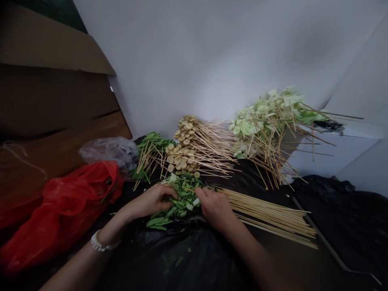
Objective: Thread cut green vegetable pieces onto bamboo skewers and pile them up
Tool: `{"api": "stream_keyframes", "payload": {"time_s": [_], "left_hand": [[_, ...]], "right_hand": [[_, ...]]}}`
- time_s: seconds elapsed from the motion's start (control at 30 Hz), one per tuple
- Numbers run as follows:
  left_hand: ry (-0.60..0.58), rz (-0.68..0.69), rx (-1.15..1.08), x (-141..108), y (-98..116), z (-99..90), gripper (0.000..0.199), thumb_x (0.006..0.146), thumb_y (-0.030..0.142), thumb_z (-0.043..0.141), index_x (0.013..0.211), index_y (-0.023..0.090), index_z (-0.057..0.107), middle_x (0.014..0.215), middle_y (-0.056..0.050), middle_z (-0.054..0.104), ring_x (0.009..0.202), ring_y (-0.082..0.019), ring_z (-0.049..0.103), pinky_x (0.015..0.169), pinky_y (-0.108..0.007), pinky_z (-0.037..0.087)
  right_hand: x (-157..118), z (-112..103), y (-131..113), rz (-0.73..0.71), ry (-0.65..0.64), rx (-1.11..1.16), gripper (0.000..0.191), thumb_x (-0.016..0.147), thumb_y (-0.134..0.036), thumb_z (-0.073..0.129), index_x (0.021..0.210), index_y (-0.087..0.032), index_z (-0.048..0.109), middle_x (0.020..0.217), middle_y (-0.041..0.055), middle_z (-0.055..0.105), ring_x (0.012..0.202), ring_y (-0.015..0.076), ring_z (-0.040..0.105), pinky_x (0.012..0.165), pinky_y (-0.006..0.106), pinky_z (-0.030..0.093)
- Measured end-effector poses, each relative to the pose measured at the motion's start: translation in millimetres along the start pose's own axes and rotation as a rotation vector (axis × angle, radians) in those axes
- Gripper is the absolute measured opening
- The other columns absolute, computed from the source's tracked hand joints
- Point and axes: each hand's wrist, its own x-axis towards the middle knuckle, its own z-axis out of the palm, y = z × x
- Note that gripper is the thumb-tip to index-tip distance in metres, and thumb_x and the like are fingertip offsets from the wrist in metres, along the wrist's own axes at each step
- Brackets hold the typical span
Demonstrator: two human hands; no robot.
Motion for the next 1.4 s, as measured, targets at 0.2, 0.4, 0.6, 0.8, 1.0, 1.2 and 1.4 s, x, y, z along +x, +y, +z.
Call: {"api": "stream_keyframes", "payload": {"time_s": [0.2, 0.4, 0.6, 0.8, 1.0, 1.2, 1.4], "left_hand": [[0.229, 0.0, -0.182, 5, -7, 1.8, 0.021, 0.085, 0.023, 0.053, 0.096, 0.02, 0.07, 0.097, -0.006, 0.067, 0.089, -0.018, 0.062, 0.08, -0.028, 0.047], [0.243, -0.009, 0.068, 8, -7, 21.2, 0.024, 0.084, 0.02, 0.056, 0.103, 0.02, 0.07, 0.104, -0.009, 0.065, 0.098, -0.022, 0.06, 0.089, -0.035, 0.045], [0.394, 0.055, -0.264, 11, -2, 13.8, 0.028, 0.089, 0.022, 0.049, 0.111, 0.023, 0.067, 0.116, -0.007, 0.063, 0.107, -0.018, 0.058, 0.094, -0.033, 0.043], [0.306, 0.11, -0.118, 4, 0, 2.6, 0.015, 0.084, 0.026, 0.06, 0.091, 0.025, 0.073, 0.102, -0.005, 0.066, 0.098, -0.019, 0.058, 0.088, -0.033, 0.043], [0.058, 0.238, 0.023, 2, 11, 15.4, 0.016, 0.077, 0.028, 0.069, 0.093, 0.029, 0.073, 0.103, -0.002, 0.066, 0.105, -0.022, 0.053, 0.094, -0.036, 0.037], [0.2, 0.2, 0.024, 5, 11, 22.3, 0.013, 0.082, 0.032, 0.064, 0.088, 0.024, 0.072, 0.117, -0.006, 0.062, 0.117, -0.024, 0.047, 0.098, -0.039, 0.034], [0.386, 0.059, -0.195, 8, 4, 18.9, 0.014, 0.081, 0.034, 0.066, 0.087, 0.023, 0.072, 0.121, -0.006, 0.063, 0.111, -0.023, 0.054, 0.098, -0.04, 0.037]], "right_hand": [[3, -1, -8, -0.027, -0.006, -0.006, 0.046, 0.079, -0.001, 0.046, 0.12, -0.021, 0.056, 0.096, 0.0058, 0.063, 0.09, 0.0187, 0.053, 0.073, 0.027, 0.039], [3, 5, -2, 0.026, -0.01, 0.006, 0.045, 0.081, -0.001, 0.046, 0.12, -0.02, 0.057, 0.096, 0.0061, 0.062, 0.09, 0.0204, 0.051, 0.072, 0.028, 0.04], [2, 6, -1, -0.051, -0.025, -0.038, 0.035, 0.085, -0.006, 0.048, 0.113, -0.021, 0.061, 0.091, 0.0059, 0.062, 0.089, 0.0207, 0.049, 0.074, 0.029, 0.037], [3, 0, 4, -0.02, -0.022, -0.139, 0.023, 0.087, -0.012, 0.051, 0.105, -0.02, 0.064, 0.086, 0.0082, 0.062, 0.088, 0.0229, 0.048, 0.07, 0.032, 0.034], [2, -1, 5, -0.009, 0.016, -0.119, 0.031, 0.084, -0.005, 0.049, 0.11, -0.017, 0.062, 0.089, 0.0077, 0.062, 0.09, 0.0225, 0.048, 0.075, 0.031, 0.036], [0, -1, 4, 0.017, 0.136, -0.069, 0.039, 0.082, -0.004, 0.046, 0.118, -0.015, 0.059, 0.089, 0.0065, 0.062, 0.085, 0.0203, 0.053, 0.074, 0.029, 0.04], [-6, -4, 2, 0.06, 0.284, -0.034, 0.045, 0.089, -0.01, 0.037, 0.131, -0.016, 0.051, 0.091, 0.0055, 0.063, 0.075, 0.0153, 0.057, 0.065, 0.025, 0.041]]}}
